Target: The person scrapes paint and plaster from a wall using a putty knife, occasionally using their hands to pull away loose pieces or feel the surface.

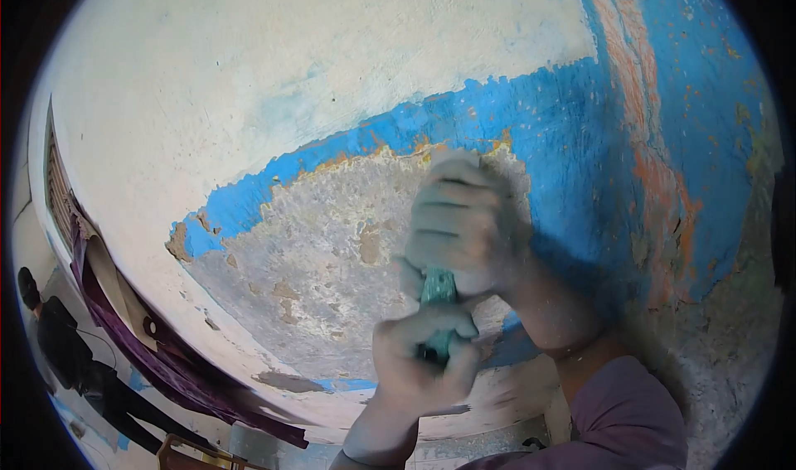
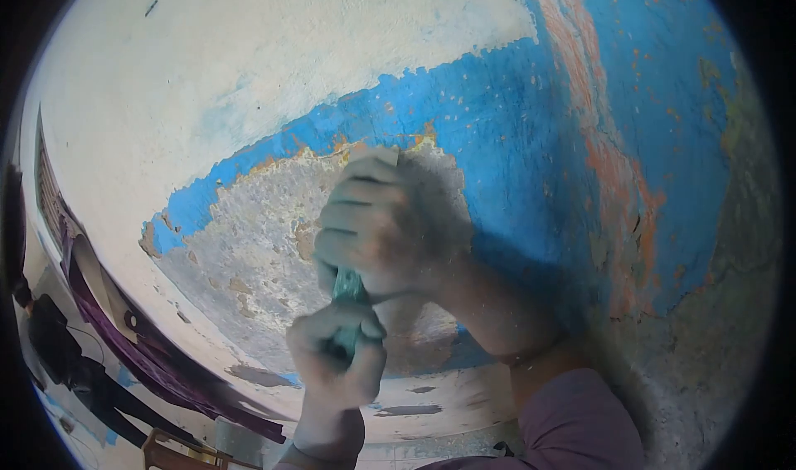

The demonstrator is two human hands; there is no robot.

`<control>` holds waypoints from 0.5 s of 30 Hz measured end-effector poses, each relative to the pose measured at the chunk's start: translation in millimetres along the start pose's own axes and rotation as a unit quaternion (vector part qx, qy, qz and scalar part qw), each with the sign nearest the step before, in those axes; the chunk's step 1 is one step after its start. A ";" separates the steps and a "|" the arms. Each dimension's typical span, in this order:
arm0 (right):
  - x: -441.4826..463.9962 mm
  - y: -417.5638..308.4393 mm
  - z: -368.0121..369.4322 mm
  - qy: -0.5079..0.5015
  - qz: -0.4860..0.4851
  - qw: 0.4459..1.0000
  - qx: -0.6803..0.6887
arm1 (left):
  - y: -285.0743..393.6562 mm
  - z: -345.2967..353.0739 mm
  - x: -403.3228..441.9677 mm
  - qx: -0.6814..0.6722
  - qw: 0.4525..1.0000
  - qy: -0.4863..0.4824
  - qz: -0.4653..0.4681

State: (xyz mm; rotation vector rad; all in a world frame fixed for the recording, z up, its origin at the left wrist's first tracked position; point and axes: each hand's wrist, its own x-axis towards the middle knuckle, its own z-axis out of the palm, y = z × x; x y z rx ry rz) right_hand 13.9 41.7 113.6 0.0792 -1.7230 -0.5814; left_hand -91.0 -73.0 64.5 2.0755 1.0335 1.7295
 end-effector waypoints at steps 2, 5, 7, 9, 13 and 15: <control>-7.2 -2.8 5.4 0.011 -0.005 1.000 0.023 | 2.1 1.6 -5.8 -0.002 0.998 0.001 0.062; -5.8 3.3 5.7 0.011 -0.012 0.999 0.037 | 1.6 0.3 -6.6 -0.017 0.999 -0.026 -0.022; -3.2 1.0 4.8 -0.002 -0.015 1.000 0.026 | 0.8 -2.2 -6.0 -0.030 0.999 -0.019 -0.027; -2.0 -7.3 3.9 0.010 0.011 1.000 0.012 | 2.6 -2.4 -10.4 -0.048 0.998 -0.008 -0.032; -4.7 0.0 7.8 -0.004 -0.015 0.999 0.037 | -2.7 -1.2 -5.4 -0.028 1.000 -0.009 0.008; -1.2 1.0 11.6 0.003 -0.012 1.000 -0.020 | -6.7 -5.7 -6.0 -0.028 0.999 0.012 -0.032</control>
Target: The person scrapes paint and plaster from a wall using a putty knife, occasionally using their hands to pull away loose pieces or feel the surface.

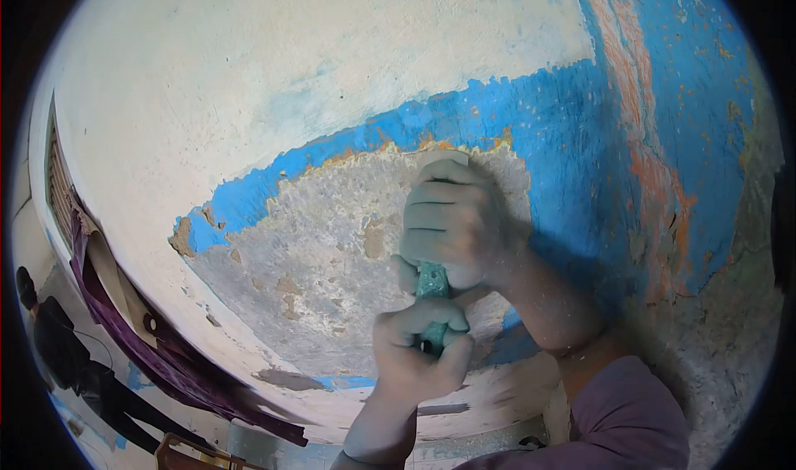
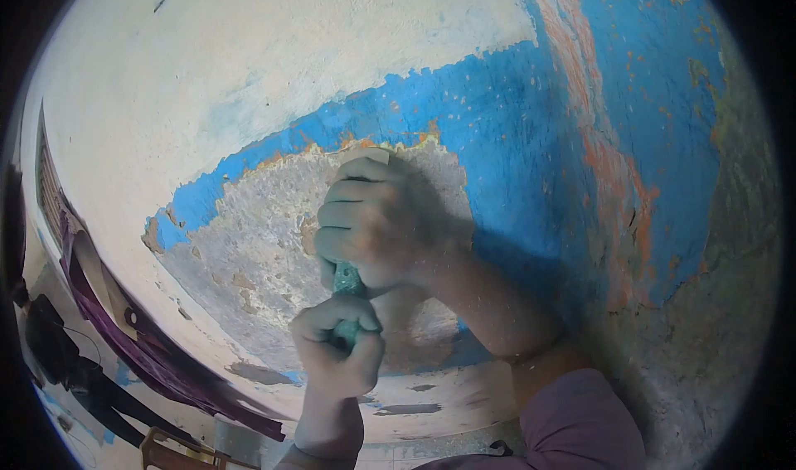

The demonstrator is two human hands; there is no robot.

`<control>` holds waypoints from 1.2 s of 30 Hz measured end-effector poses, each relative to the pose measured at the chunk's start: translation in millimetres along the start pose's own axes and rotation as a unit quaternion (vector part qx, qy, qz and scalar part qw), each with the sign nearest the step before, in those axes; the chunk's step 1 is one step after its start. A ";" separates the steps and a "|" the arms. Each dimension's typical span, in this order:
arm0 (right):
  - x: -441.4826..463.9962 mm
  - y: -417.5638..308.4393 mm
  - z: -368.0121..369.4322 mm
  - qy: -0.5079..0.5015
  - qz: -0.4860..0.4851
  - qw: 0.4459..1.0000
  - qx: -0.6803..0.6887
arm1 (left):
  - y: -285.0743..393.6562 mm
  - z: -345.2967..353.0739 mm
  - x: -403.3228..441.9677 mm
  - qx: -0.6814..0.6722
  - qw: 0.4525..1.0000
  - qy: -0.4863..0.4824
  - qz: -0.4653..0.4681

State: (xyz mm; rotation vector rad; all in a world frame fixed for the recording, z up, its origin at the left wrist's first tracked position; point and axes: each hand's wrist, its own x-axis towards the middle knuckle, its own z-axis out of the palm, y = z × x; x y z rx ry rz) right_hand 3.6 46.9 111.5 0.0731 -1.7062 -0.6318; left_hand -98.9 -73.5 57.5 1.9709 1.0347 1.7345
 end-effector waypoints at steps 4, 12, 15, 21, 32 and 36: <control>0.6 -6.1 -1.0 -0.014 0.006 0.999 0.050 | 9.0 -4.0 -5.7 0.015 0.998 -0.048 0.045; 4.0 0.7 1.6 -0.017 -0.029 0.999 0.011 | 2.4 -7.2 4.3 0.037 0.996 -0.048 0.068; 3.0 3.2 6.2 -0.027 -0.037 0.999 -0.021 | -7.1 -7.5 6.3 0.012 0.999 -0.031 0.035; -0.9 0.7 0.0 -0.017 -0.012 1.000 0.013 | 0.5 -13.4 8.3 0.010 0.993 -0.118 0.028; 3.3 -4.5 -14.3 -0.049 0.009 0.998 -0.028 | 2.0 -9.8 14.4 0.009 0.993 -0.090 0.073; -6.2 2.7 -18.2 -0.056 0.017 0.998 0.024 | 4.0 -2.4 11.0 0.003 0.988 -0.138 0.072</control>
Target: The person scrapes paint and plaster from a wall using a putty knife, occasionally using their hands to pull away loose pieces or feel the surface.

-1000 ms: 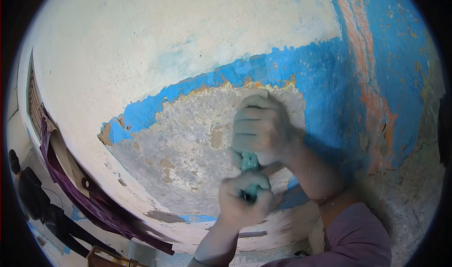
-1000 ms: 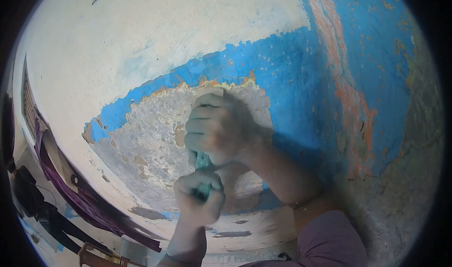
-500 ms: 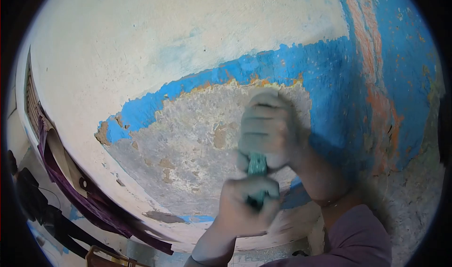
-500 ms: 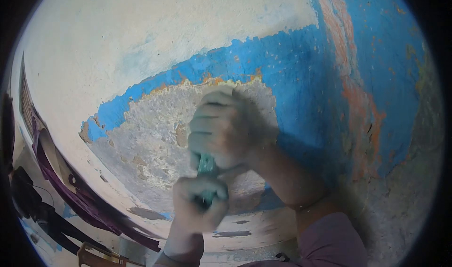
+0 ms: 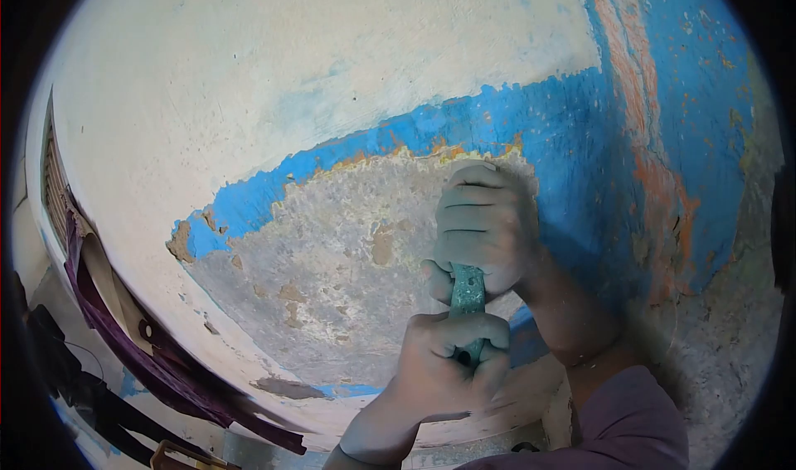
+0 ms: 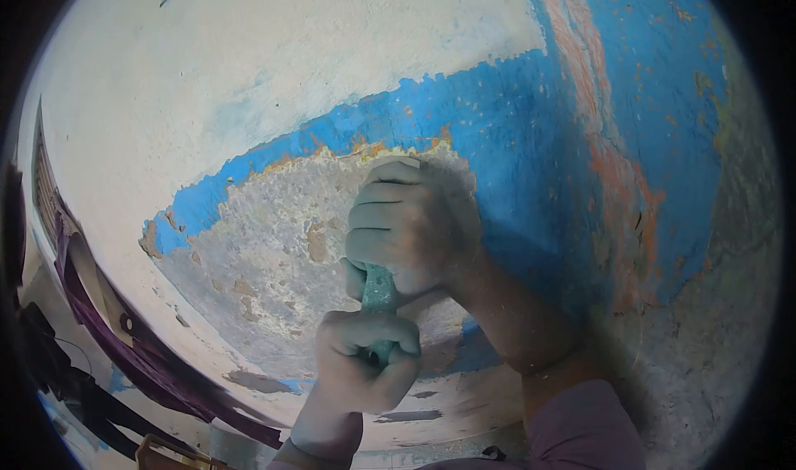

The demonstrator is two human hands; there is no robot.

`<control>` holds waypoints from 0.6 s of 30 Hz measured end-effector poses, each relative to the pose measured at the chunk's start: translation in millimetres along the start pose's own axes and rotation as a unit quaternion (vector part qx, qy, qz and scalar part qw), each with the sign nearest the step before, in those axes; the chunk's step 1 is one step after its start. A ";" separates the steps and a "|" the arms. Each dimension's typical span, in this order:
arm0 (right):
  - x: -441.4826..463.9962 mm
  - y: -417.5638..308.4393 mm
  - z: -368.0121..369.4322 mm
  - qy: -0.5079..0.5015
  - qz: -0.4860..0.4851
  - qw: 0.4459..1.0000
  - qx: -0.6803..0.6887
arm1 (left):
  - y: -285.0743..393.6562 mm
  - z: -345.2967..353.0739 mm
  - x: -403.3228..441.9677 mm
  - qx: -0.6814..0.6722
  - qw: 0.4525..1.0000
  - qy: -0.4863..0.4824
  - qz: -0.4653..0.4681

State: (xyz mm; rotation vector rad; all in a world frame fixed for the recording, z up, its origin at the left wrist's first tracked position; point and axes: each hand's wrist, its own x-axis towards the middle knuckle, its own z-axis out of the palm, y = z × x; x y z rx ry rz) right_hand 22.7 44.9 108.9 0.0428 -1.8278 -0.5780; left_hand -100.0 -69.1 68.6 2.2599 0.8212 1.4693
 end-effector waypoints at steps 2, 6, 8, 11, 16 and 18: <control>-2.7 8.5 7.9 0.016 -0.002 0.999 -0.039 | -17.6 3.9 6.7 0.016 0.999 0.030 -0.007; -6.5 4.0 11.1 0.027 0.011 0.994 -0.108 | -32.2 -1.0 6.3 0.011 0.998 0.069 0.000; -12.5 -10.5 -3.5 0.056 0.030 0.989 -0.131 | -42.3 -6.4 1.7 0.008 0.996 0.047 0.070; -42.8 -48.6 -0.8 0.201 0.173 0.961 -0.077 | -52.8 2.9 -9.0 -0.091 0.994 0.056 0.032; -65.9 -82.7 -2.9 0.158 0.466 0.806 0.329 | -81.7 19.2 -16.9 -0.097 0.986 -0.040 0.130; -51.3 -86.7 -1.2 0.143 0.507 0.792 0.308 | -78.9 15.4 -12.8 -0.110 0.985 -0.031 0.131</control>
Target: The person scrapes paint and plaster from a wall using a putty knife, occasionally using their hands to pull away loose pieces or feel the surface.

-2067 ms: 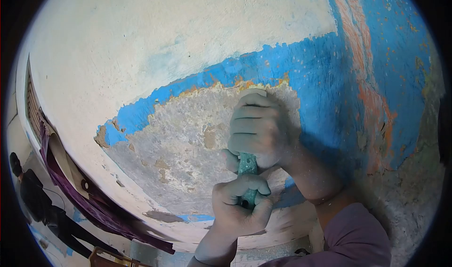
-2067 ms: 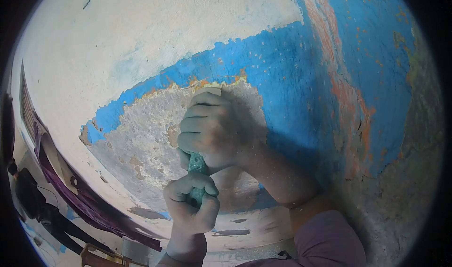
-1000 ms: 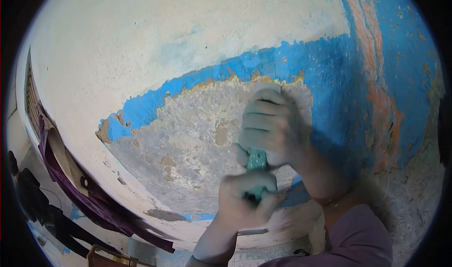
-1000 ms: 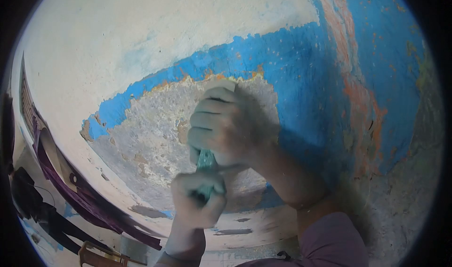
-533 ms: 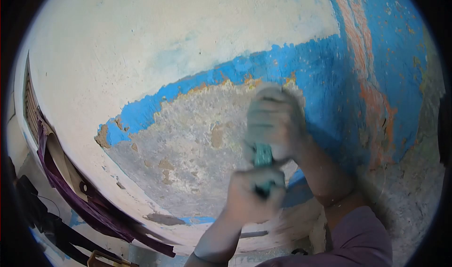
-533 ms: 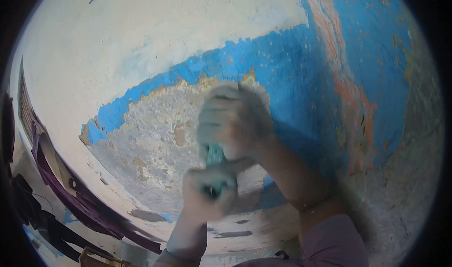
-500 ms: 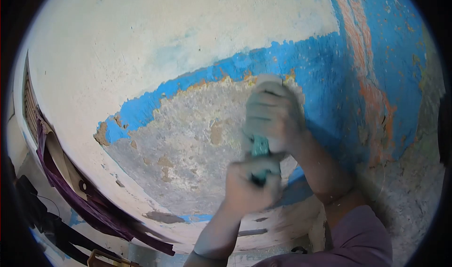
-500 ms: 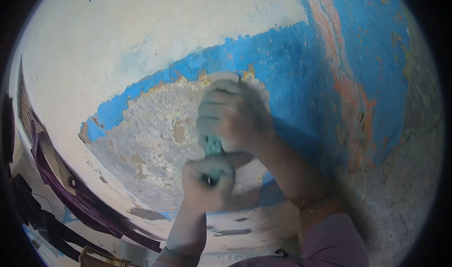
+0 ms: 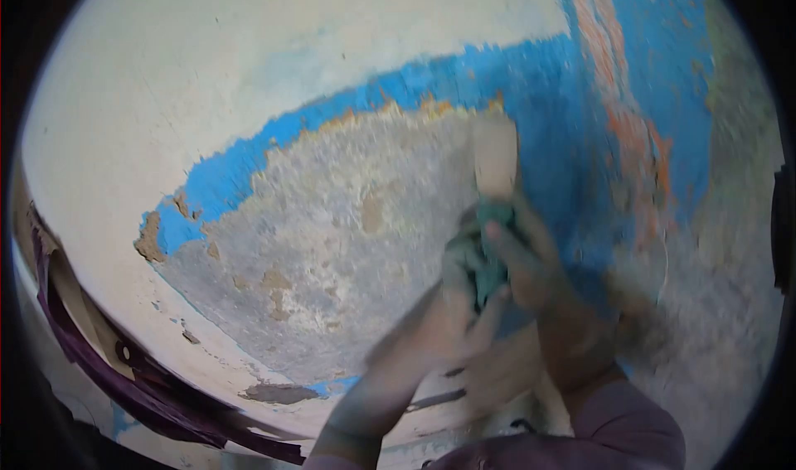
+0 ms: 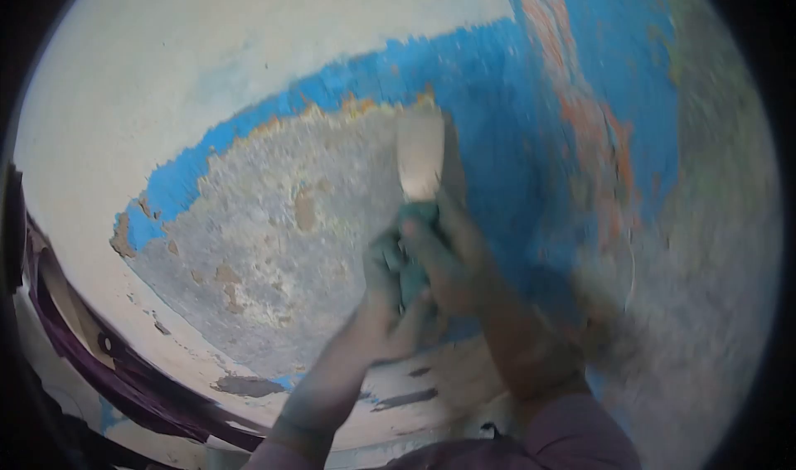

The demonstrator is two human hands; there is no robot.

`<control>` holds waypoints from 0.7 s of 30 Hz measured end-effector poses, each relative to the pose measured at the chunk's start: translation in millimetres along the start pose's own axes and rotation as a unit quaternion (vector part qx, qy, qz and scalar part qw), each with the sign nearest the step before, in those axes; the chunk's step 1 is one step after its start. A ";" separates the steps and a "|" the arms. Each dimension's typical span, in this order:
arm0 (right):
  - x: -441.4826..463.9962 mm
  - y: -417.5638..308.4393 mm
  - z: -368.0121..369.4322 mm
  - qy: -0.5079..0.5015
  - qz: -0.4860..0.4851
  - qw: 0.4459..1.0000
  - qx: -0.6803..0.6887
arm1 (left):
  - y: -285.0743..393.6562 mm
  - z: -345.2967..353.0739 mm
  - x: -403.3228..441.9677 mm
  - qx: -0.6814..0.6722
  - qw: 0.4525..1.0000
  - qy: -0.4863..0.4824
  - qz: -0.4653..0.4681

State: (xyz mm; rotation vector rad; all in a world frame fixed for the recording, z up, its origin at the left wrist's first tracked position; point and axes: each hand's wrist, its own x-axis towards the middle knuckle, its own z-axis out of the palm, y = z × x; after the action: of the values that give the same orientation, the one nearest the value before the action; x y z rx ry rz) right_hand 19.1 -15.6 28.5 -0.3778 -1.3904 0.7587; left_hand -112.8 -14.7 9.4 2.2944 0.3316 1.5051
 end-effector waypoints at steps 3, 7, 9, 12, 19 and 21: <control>7.1 -8.7 9.4 0.056 0.055 0.996 -0.035 | 26.5 -28.4 14.6 0.051 0.996 -0.066 -0.010; 11.6 -21.1 20.9 0.165 0.130 0.969 -0.127 | 42.4 -84.6 44.6 0.358 0.911 -0.067 0.194; 12.8 -10.5 29.7 0.194 0.077 0.964 -0.164 | 48.6 -105.0 71.2 0.480 0.839 0.006 0.255; 11.9 -18.7 47.8 0.188 0.049 0.941 -0.276 | 45.7 -130.9 114.1 0.582 0.768 0.037 0.265; 17.0 -41.9 60.6 0.149 0.061 0.775 -0.611 | 38.2 -130.0 115.3 0.643 0.722 -0.045 0.251; 16.0 -54.3 64.6 0.122 0.085 0.757 -0.636 | 37.6 -128.6 115.0 0.655 0.714 -0.047 0.244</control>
State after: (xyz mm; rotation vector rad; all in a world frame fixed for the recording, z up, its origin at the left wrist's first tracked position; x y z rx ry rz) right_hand -29.4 -55.8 86.8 -1.6206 -1.4458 -0.2485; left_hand -184.9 19.7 166.9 3.7850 1.1306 1.5581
